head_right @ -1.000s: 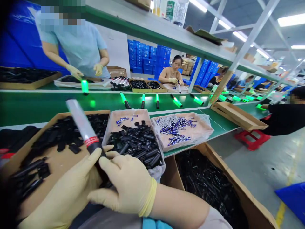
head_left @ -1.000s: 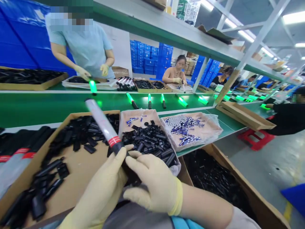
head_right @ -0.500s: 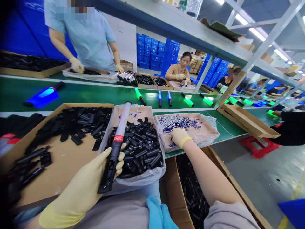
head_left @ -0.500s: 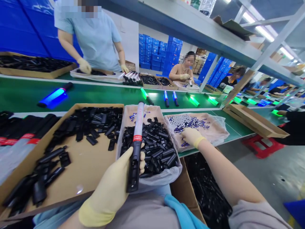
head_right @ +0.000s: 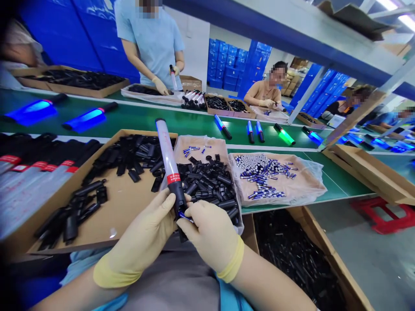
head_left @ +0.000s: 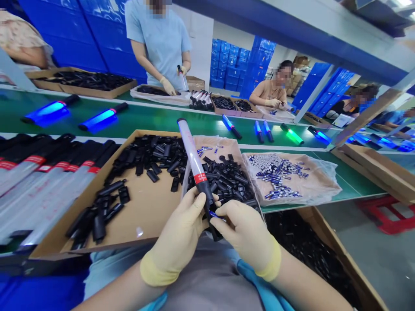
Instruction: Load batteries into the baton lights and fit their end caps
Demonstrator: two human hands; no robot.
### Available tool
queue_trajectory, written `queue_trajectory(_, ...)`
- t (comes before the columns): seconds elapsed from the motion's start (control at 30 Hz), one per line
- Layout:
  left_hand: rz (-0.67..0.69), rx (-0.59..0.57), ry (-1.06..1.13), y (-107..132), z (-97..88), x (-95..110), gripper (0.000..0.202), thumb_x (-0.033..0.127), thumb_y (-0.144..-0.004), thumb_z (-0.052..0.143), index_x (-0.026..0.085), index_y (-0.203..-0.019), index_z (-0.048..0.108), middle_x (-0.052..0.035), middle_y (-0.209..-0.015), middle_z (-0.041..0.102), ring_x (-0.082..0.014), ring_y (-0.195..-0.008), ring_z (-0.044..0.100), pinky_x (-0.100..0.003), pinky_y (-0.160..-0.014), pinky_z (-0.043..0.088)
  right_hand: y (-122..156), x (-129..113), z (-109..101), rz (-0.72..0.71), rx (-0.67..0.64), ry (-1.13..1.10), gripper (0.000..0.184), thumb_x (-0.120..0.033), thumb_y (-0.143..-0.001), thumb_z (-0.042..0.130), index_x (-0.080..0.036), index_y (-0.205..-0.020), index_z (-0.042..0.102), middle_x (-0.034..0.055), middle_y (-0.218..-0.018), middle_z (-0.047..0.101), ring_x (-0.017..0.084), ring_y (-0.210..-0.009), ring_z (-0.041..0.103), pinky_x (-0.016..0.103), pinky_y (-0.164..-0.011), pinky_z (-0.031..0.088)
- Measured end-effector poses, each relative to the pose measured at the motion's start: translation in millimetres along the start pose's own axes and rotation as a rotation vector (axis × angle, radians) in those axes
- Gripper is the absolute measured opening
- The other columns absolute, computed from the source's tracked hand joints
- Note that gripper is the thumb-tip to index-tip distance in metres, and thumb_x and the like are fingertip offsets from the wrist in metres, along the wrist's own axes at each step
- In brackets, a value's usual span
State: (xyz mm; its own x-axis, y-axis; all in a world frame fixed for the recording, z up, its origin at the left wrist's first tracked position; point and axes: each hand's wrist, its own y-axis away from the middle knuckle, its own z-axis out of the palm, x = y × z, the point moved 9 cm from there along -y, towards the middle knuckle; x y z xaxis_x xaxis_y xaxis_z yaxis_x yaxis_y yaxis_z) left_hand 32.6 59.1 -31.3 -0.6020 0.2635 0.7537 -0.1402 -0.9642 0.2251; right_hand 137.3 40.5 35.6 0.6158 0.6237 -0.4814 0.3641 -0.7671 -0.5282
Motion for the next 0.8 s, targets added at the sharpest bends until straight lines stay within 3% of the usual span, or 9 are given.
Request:
queue_trajectory(0.2,-0.037,0.005,0.013,3,-7.3,-2,0.019,0.034,-0.095,0.063,0.024,-0.110,0.066,-0.0039,-0.101,0.069,-0.0172,-0.090,0.065,-0.027,-0.072,0.056,6,-6,3,-0.031,0.101,0.007,0.022,-0.035,-0.100,0.056,-0.022,-0.082,0.062,0.0015,-0.068,0.062,0.017,-0.062,0.061,0.028,-0.059,0.046)
queue_trajectory(0.4,0.009,-0.012,0.038,1,-8.8,5,0.015,0.033,-0.096,0.061,0.022,-0.104,0.067,-0.0045,-0.100,0.069,-0.0187,-0.094,0.066,-0.027,-0.077,0.056,14,-6,5,-0.019,-0.059,-0.253,0.021,-0.024,-0.098,0.057,-0.018,-0.114,0.069,0.0034,-0.083,0.061,0.016,-0.074,0.061,0.028,-0.068,0.051)
queue_trajectory(0.57,-0.019,-0.029,0.015,1,-5.4,4,0.016,0.034,-0.095,0.061,0.022,-0.105,0.067,-0.0045,-0.098,0.069,-0.0179,-0.088,0.065,-0.026,-0.071,0.056,13,17,5,0.119,-0.022,-0.399,0.013,-0.029,-0.092,0.070,-0.022,-0.102,0.073,-0.0004,-0.080,0.057,0.014,-0.071,0.057,0.026,-0.066,0.051)
queue_trajectory(0.67,-0.026,-0.017,-0.001,-1,-7.1,3,0.015,0.032,-0.094,0.063,0.021,-0.103,0.067,-0.0051,-0.095,0.069,-0.0173,-0.083,0.064,-0.026,-0.069,0.057,12,4,4,0.024,-0.009,-0.321,0.016,-0.031,-0.098,0.062,-0.021,-0.101,0.074,0.0020,-0.084,0.060,0.015,-0.077,0.060,0.028,-0.071,0.052)
queue_trajectory(0.8,-0.019,0.037,-0.004,-4,-12.3,6,0.019,0.032,-0.090,0.068,0.020,-0.106,0.069,-0.0067,-0.097,0.070,-0.0193,-0.088,0.066,-0.026,-0.071,0.059,11,-23,8,-0.149,-0.165,-0.111,0.037,-0.037,-0.105,0.045,-0.014,-0.115,0.072,0.0092,-0.093,0.063,0.020,-0.086,0.060,0.034,-0.077,0.054)
